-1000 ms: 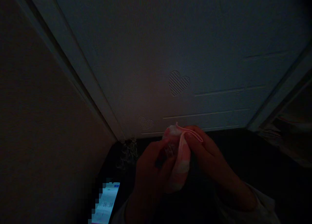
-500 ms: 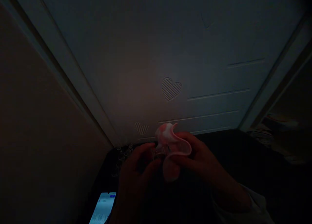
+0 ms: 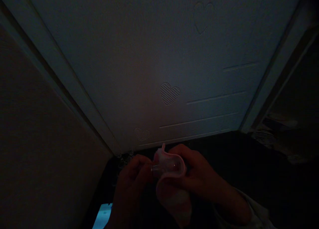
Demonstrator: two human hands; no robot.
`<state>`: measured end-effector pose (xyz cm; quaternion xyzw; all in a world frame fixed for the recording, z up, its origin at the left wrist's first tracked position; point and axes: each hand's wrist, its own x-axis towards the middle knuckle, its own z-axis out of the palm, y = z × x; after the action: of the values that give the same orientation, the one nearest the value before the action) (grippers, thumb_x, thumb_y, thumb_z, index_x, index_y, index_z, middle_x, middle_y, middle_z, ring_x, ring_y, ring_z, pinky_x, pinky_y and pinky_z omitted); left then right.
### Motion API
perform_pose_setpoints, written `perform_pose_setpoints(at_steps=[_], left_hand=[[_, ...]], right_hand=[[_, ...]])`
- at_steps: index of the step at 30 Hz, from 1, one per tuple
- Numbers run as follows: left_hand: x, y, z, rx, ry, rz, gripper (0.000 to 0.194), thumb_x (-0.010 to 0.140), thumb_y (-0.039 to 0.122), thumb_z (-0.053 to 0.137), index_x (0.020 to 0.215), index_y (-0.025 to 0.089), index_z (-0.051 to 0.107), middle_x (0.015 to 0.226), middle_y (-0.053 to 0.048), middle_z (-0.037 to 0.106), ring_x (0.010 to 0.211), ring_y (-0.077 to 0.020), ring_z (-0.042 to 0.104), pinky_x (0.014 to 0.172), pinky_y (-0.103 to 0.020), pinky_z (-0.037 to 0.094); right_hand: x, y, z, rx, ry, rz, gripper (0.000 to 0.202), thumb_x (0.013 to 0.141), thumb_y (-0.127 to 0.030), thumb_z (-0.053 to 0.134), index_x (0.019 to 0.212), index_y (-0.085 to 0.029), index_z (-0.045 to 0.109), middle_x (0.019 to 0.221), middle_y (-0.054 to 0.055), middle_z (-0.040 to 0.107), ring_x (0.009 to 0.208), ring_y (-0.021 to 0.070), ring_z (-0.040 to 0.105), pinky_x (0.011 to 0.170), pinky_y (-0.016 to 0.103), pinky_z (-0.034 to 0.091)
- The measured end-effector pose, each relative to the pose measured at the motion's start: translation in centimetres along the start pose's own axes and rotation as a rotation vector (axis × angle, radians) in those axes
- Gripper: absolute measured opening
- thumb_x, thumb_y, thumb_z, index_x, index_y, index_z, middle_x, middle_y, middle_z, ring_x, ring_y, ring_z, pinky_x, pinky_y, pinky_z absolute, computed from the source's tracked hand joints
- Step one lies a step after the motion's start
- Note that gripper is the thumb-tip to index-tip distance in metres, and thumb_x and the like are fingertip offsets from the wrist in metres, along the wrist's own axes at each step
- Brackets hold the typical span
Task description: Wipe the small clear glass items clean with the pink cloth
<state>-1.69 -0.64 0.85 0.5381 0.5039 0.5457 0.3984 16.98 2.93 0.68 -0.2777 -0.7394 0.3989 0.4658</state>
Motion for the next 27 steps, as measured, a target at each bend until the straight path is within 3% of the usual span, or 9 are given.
perform_pose_setpoints(at_steps=[5, 11, 21, 27], left_hand=[[-0.3, 0.2, 0.1, -0.012, 0.027, -0.014, 0.003, 0.073, 0.028, 0.075, 0.075, 0.025, 0.074, 0.064, 0.005, 0.068, 0.061, -0.0129, 0.061, 0.057, -0.019, 0.047], [-0.5, 0.4, 0.0, -0.051, -0.004, 0.015, 0.021, 0.071, 0.018, 0.077, 0.087, 0.033, 0.079, 0.084, 0.005, 0.081, 0.082, -0.0165, 0.074, 0.073, -0.021, 0.055], [-0.6, 0.9, -0.4, 0.034, -0.004, 0.045, 0.03, 0.066, 0.017, 0.082, 0.088, 0.038, 0.082, 0.092, 0.005, 0.083, 0.087, -0.0189, 0.073, 0.079, -0.025, 0.055], [-0.6, 1.0, -0.5, 0.051, -0.012, 0.009, 0.031, 0.067, 0.02, 0.082, 0.091, 0.039, 0.083, 0.098, 0.004, 0.083, 0.093, -0.0214, 0.073, 0.085, -0.029, 0.053]], right_hand=[[0.0, -0.1, -0.2, -0.019, 0.002, -0.077, 0.022, 0.083, -0.035, 0.073, 0.097, -0.021, 0.065, 0.09, 0.002, 0.073, 0.077, 0.0167, 0.067, 0.068, 0.024, 0.051], [0.0, 0.2, -0.1, -0.014, -0.008, -0.084, 0.02, 0.085, -0.032, 0.07, 0.101, -0.02, 0.065, 0.094, 0.003, 0.074, 0.079, 0.0165, 0.068, 0.069, 0.024, 0.051], [-0.1, 0.0, -0.1, 0.016, -0.021, 0.013, 0.024, 0.084, -0.035, 0.071, 0.102, -0.021, 0.064, 0.092, 0.003, 0.071, 0.079, 0.0174, 0.065, 0.068, 0.025, 0.05], [-0.2, 0.1, -0.1, 0.028, -0.094, 0.019, 0.02, 0.086, -0.035, 0.069, 0.1, -0.02, 0.064, 0.089, 0.001, 0.067, 0.075, 0.0156, 0.061, 0.065, 0.023, 0.046]])
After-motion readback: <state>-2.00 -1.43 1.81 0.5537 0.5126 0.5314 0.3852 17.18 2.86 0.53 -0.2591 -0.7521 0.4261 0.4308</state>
